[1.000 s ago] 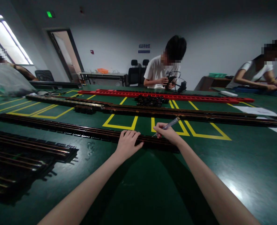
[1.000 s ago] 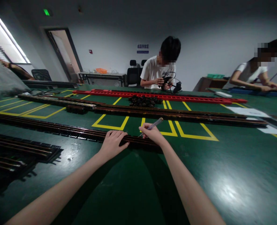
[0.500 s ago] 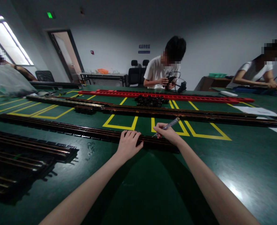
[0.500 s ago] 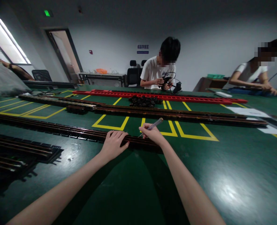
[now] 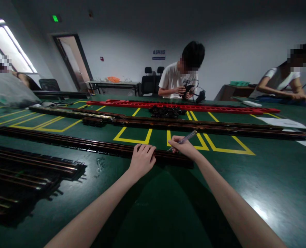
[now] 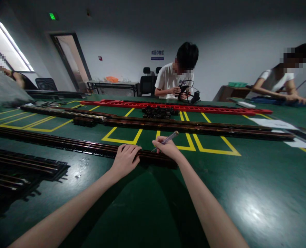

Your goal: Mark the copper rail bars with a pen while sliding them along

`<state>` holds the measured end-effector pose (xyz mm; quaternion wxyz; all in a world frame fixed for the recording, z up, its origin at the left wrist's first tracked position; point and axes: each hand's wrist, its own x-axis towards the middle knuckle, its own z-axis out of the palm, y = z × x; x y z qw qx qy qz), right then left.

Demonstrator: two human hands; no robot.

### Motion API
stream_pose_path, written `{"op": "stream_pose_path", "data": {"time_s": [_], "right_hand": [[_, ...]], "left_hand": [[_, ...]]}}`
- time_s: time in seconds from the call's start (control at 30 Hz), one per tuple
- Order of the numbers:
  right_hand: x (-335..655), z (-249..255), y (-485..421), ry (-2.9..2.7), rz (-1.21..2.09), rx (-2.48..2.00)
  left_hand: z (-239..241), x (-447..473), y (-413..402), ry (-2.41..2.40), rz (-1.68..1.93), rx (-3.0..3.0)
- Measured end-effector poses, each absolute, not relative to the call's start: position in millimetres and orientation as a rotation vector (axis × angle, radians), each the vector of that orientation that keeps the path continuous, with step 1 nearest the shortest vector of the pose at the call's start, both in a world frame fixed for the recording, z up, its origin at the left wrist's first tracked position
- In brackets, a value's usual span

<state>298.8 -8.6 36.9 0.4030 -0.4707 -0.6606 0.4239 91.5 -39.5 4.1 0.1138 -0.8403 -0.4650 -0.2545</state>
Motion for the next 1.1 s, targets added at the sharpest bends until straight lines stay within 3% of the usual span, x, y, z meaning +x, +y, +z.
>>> {"op": "stream_pose_path", "data": {"time_s": [1.1], "right_hand": [[304.2,30.6,-5.4,-1.457,1.191,-1.106]], "left_hand": [[7.1,88.0,-38.8,-1.39,-0.69,-2.563]]}}
